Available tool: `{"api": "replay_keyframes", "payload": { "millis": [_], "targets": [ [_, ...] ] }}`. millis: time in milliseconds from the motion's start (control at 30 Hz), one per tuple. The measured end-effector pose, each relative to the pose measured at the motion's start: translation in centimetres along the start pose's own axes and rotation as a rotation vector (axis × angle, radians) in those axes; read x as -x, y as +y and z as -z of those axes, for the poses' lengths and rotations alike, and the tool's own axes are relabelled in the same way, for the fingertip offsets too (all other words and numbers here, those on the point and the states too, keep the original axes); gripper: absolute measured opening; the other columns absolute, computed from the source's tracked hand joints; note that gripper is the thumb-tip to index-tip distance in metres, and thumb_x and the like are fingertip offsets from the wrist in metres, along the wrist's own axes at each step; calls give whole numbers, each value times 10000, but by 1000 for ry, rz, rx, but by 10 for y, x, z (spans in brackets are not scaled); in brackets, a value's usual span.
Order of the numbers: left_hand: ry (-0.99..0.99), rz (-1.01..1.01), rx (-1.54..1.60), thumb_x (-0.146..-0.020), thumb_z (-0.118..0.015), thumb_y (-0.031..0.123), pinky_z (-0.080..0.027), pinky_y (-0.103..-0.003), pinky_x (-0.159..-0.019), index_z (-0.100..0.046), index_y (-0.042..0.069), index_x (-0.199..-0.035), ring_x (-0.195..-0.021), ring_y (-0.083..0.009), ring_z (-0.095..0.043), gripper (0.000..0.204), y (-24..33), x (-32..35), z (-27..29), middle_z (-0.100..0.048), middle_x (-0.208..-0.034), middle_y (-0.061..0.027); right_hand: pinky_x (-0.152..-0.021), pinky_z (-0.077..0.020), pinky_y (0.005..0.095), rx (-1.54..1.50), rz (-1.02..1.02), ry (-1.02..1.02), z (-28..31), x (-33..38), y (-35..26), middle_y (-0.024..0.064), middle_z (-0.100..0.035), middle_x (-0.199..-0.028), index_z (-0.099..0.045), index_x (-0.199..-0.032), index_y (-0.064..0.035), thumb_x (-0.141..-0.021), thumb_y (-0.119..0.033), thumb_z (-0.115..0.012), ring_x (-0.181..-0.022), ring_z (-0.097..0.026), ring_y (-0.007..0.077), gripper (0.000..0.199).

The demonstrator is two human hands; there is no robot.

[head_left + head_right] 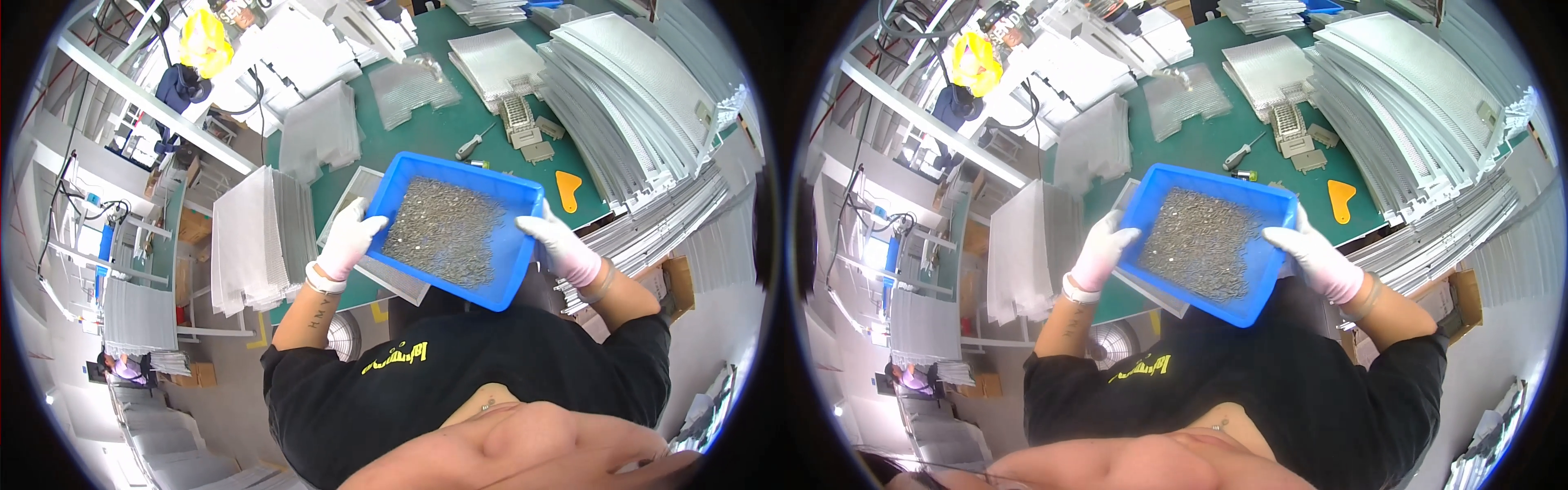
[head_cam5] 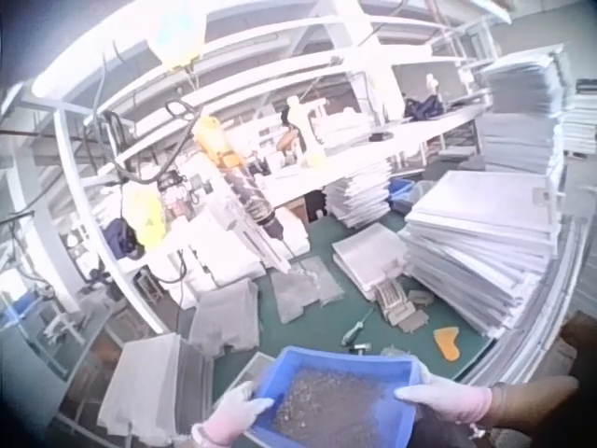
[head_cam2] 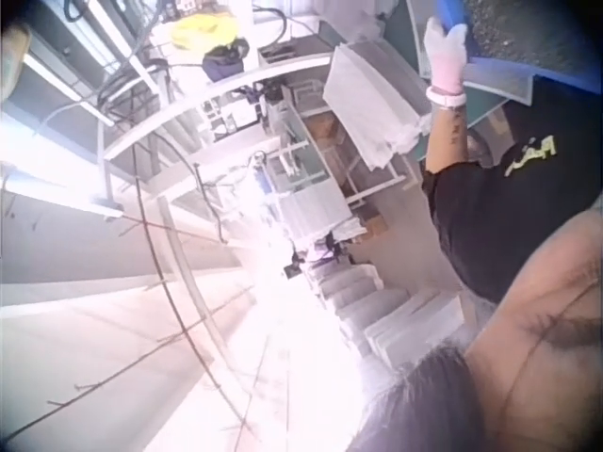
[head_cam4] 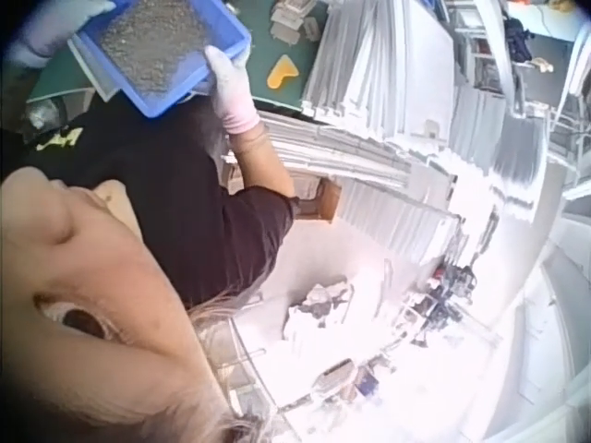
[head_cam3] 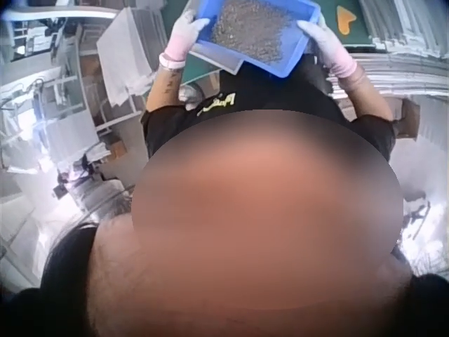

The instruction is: Assembling metal mesh filters with frames and clips using an electric screwdriver.

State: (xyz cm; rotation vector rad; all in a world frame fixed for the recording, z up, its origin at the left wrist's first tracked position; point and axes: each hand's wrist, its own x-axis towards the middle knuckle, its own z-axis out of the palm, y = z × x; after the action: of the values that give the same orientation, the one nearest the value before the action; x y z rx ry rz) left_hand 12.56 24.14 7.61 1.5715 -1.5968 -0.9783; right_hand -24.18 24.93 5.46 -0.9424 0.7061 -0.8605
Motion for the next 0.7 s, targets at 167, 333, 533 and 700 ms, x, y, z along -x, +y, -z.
{"api": "replay_keyframes", "payload": {
  "millis": [167,333,533,700],
  "targets": [
    [-150,-218,240,-1039,-523,314,-472,-291,-868,-562,-29,-1224,-929,-125,-565,392,45,-14,-24,-618,-1046,-65,-1018,-481,410,-98,114,72,2,50,-82,126,-559,-1338,-406,-1440,-25,-960,-300,-614,-1172,-584,227,591],
    [-34,-250,701,-1053,-498,320,-440,-356,-1052,-499,8,-1375,-1188,-215,-581,449,10,-40,-80,-579,-1325,-130,-966,-505,413,-60,228,389,29,88,-145,135,-636,-1220,-525,-1338,-1,-962,-388,-599,-1058,-628,236,544],
    [-345,-710,-251,-805,-721,378,-332,-494,-1148,-505,37,-1374,-1377,-387,-403,697,-11,-77,-174,-465,-1442,-224,-958,-509,414,-4,373,540,68,94,-187,121,-630,-1202,-523,-1346,-50,-960,-410,-597,-1062,-623,252,533],
    [-662,-845,-878,-748,-762,434,-207,-571,-1190,-334,182,-1533,-1439,-462,-262,929,17,-84,-214,-294,-1570,-172,-972,-504,431,62,685,664,107,70,-245,121,-630,-1188,-534,-1327,-42,-987,-430,-552,-1096,-610,255,517]
  ]
}}
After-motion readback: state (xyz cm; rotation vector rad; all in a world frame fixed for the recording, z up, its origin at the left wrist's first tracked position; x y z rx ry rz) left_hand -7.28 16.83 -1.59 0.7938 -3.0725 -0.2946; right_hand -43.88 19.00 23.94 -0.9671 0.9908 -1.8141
